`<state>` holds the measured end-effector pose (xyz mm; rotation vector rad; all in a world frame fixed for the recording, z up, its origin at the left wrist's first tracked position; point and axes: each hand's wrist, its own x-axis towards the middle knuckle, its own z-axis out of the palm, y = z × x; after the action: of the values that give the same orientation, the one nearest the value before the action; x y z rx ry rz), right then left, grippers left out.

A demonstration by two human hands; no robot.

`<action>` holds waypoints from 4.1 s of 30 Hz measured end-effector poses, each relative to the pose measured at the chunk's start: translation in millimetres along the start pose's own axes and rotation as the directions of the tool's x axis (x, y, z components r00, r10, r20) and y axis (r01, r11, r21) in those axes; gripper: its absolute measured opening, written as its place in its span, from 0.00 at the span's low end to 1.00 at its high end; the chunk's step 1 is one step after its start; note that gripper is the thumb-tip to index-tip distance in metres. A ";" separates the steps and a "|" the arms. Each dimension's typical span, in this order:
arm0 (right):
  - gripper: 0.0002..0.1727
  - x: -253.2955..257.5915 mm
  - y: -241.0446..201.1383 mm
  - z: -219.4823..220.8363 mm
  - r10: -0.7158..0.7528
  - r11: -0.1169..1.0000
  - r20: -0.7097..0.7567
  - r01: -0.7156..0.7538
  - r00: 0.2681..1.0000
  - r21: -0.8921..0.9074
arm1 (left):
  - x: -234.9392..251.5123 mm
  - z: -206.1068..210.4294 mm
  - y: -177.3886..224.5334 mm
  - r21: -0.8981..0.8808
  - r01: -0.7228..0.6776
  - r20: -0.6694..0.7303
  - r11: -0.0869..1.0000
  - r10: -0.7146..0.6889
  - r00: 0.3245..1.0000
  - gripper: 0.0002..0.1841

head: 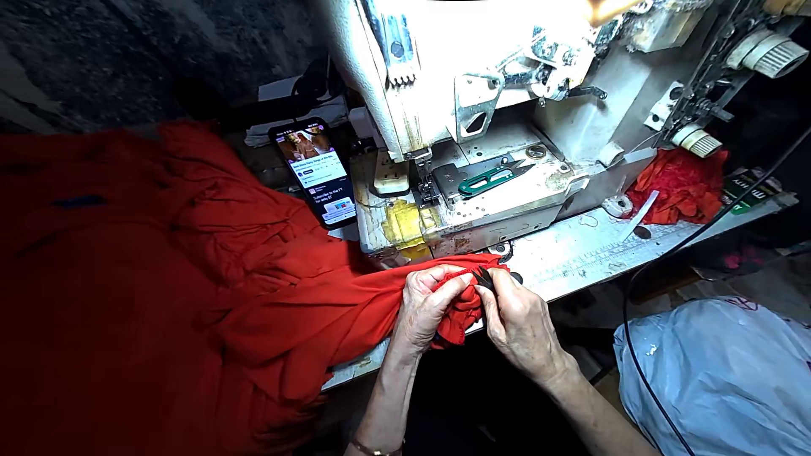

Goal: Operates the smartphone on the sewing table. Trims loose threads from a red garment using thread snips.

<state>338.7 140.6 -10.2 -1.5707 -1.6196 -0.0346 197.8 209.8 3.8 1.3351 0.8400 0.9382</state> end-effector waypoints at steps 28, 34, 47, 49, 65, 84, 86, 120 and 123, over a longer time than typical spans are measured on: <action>0.04 22.6 14.6 -14.3 0.195 0.803 0.203 -0.275 0.960 0.528 | 0.5 -2.5 0.4 0.022 -0.067 0.007 0.998 0.066 0.998 0.07; 0.07 21.2 24.2 -18.3 0.199 0.815 0.204 -0.277 0.959 0.509 | -1.1 0.1 0.8 0.018 -0.048 -0.010 0.999 0.049 0.999 0.09; 0.08 26.8 35.7 -17.6 0.421 0.777 0.018 -0.370 0.907 0.510 | 1.9 -3.2 13.1 -0.027 0.119 0.017 0.993 -0.118 0.993 0.04; 0.08 28.1 42.0 -24.8 0.439 0.819 -0.079 -0.363 0.895 0.445 | 1.6 -3.7 12.8 -0.043 0.111 0.009 0.993 -0.111 0.994 0.04; 0.03 18.4 31.8 -17.3 0.329 0.763 0.172 -0.369 0.928 0.530 | 1.4 -1.1 6.0 -0.029 0.055 -0.002 0.998 -0.055 0.998 0.06; 0.07 8.6 5.2 -19.8 0.330 0.579 0.335 -0.469 0.883 0.667 | 0.8 0.2 6.2 -0.068 0.041 0.001 0.997 -0.041 0.999 0.08; 0.07 8.5 4.8 -19.6 0.334 0.567 0.341 -0.476 0.879 0.672 | 0.8 -0.9 5.5 -0.059 0.038 0.006 0.998 -0.038 0.999 0.08; 0.07 7.7 0.9 -15.2 0.393 0.486 0.364 -0.526 0.845 0.698 | -0.7 -0.5 4.6 -0.007 0.004 0.017 1.000 -0.004 1.000 0.08; 0.06 5.6 0.8 -9.6 0.380 0.490 0.328 -0.489 0.865 0.722 | -1.4 -1.2 5.5 -0.009 0.010 0.019 1.000 -0.010 1.000 0.09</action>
<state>345.4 139.9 -1.3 -1.1994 -0.9988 0.9691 195.7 208.9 9.1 1.3290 0.8261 0.9193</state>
